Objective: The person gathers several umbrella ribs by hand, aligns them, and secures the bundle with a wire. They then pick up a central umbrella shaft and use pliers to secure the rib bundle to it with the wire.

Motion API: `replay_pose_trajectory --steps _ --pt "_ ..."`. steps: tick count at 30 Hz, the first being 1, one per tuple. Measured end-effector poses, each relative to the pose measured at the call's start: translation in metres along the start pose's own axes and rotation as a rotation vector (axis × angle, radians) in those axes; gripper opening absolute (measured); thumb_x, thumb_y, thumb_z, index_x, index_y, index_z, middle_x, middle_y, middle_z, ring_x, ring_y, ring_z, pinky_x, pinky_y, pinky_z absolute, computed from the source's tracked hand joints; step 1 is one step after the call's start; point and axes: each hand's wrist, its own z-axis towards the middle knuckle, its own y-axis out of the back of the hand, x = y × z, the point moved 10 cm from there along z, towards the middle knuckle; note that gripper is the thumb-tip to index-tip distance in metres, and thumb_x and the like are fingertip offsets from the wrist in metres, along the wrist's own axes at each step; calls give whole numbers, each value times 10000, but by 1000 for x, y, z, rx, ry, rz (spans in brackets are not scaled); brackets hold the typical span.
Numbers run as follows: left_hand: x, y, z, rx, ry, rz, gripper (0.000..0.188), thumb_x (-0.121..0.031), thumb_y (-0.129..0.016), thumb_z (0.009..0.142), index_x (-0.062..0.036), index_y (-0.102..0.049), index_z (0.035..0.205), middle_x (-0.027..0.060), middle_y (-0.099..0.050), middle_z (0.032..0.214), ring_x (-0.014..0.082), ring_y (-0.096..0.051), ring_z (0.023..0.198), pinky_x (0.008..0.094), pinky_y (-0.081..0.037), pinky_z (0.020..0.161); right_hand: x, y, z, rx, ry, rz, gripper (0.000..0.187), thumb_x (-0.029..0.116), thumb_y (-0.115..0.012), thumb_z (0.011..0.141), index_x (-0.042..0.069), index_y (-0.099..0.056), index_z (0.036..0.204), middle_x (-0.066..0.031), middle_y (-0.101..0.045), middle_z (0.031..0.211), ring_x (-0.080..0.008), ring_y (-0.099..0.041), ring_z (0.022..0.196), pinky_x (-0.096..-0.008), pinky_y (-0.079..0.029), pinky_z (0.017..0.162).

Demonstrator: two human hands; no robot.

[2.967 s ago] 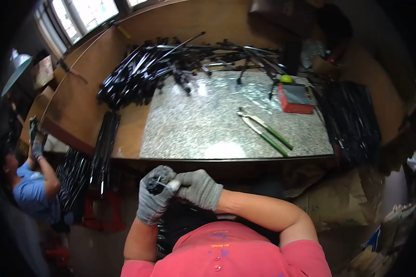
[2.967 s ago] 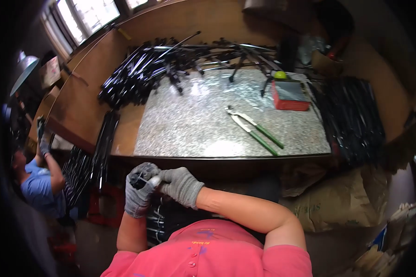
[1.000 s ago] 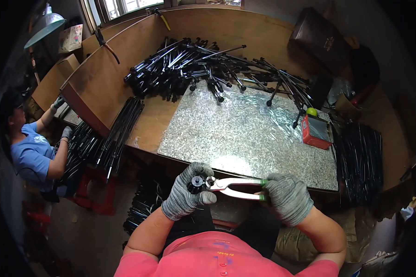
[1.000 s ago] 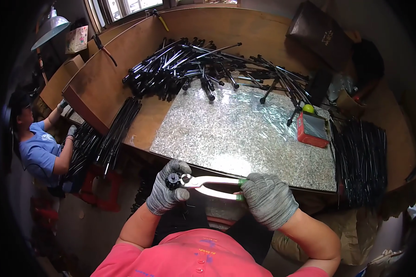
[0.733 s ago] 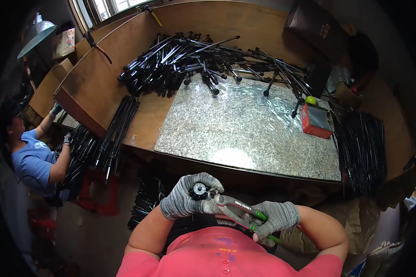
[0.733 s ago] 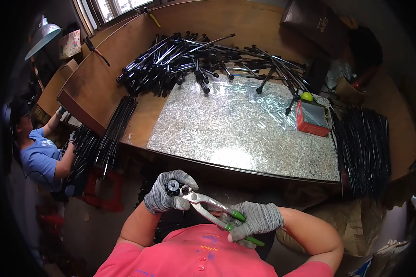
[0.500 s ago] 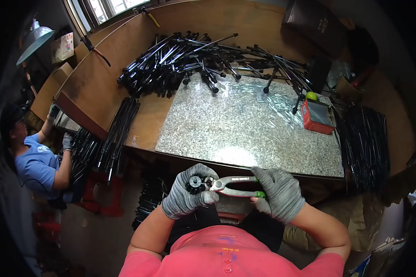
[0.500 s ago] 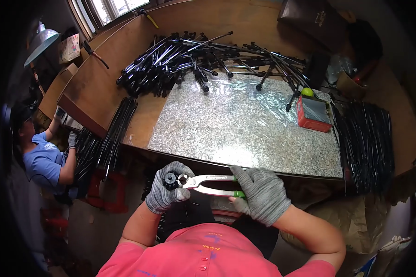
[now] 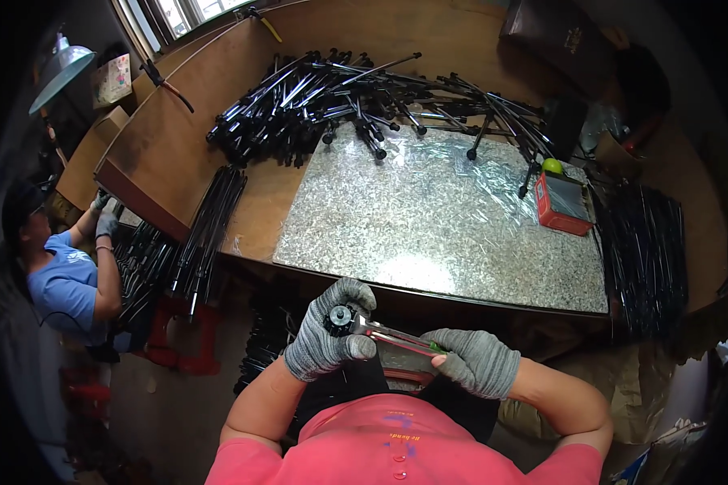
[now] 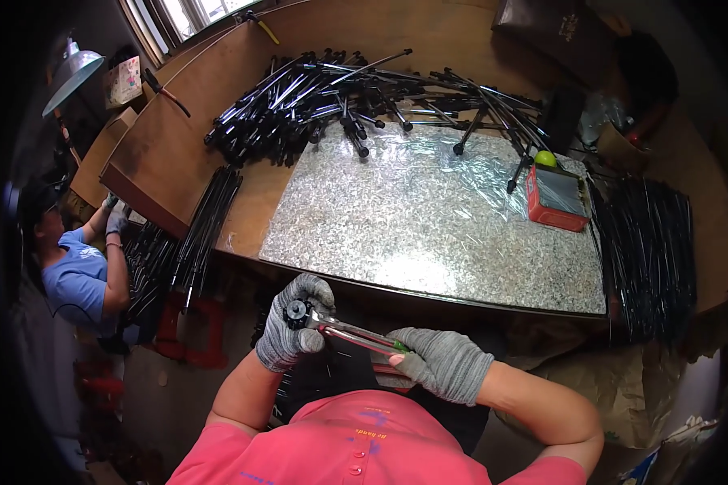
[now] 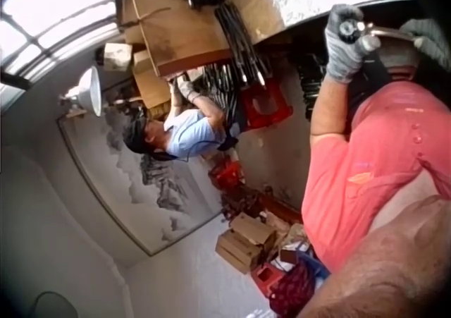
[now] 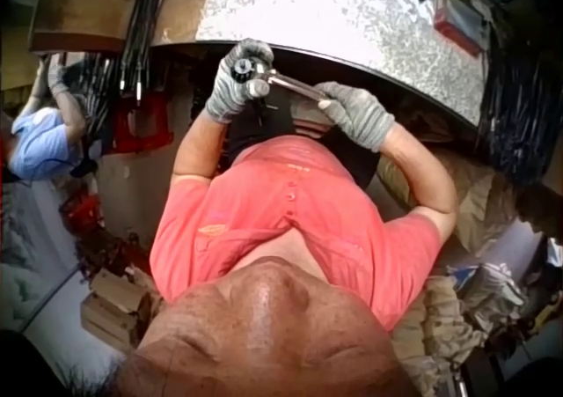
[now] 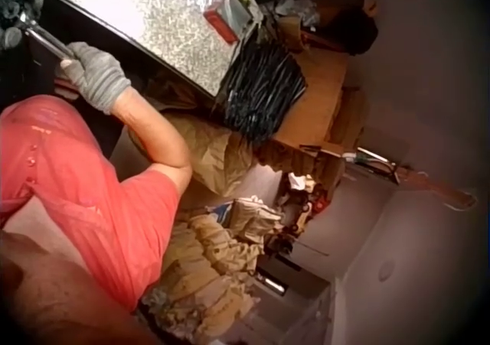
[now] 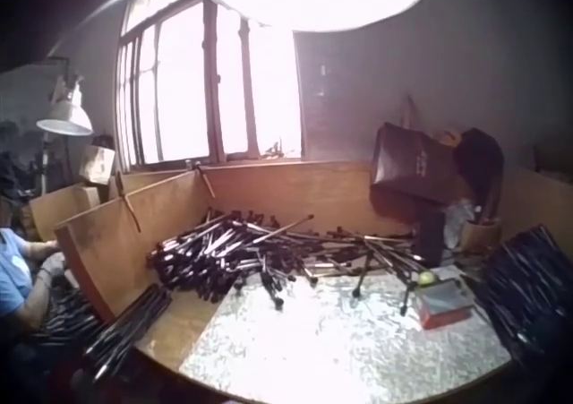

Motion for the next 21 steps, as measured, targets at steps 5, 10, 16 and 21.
replay_pose_trajectory --steps 5,10,16,21 --pt "-1 9 1 -63 -6 0 767 -584 -834 445 -63 -548 930 -35 -527 779 50 -489 717 189 -402 647 5 4 6 1 -28 -132 545 478 -461 875 20 -529 1161 -176 -618 969 -333 -611 877 -356 -492 766" --pt "-3 7 -1 -41 -15 -24 769 -574 -841 440 -59 -553 933 -28 -544 792 46 -498 712 183 -405 638 20 20 -3 -147 91 -420 541 456 -515 846 24 -526 1172 -157 -614 845 -324 -612 781 -364 -499 688" --pt "2 7 -5 27 104 -75 769 -559 -846 442 -52 -568 949 -10 -570 833 54 -521 748 193 -419 657 42 43 -19 -213 84 -689 596 528 -520 811 55 -524 1174 -128 -554 734 -278 -572 654 -392 -449 553" --pt "-3 1 -4 86 32 25 693 -511 -858 464 -40 -596 901 8 -582 835 78 -537 747 214 -433 675 76 49 -31 -266 205 -913 621 478 -589 780 39 -508 1212 -98 -506 672 -235 -511 569 -370 -410 491"
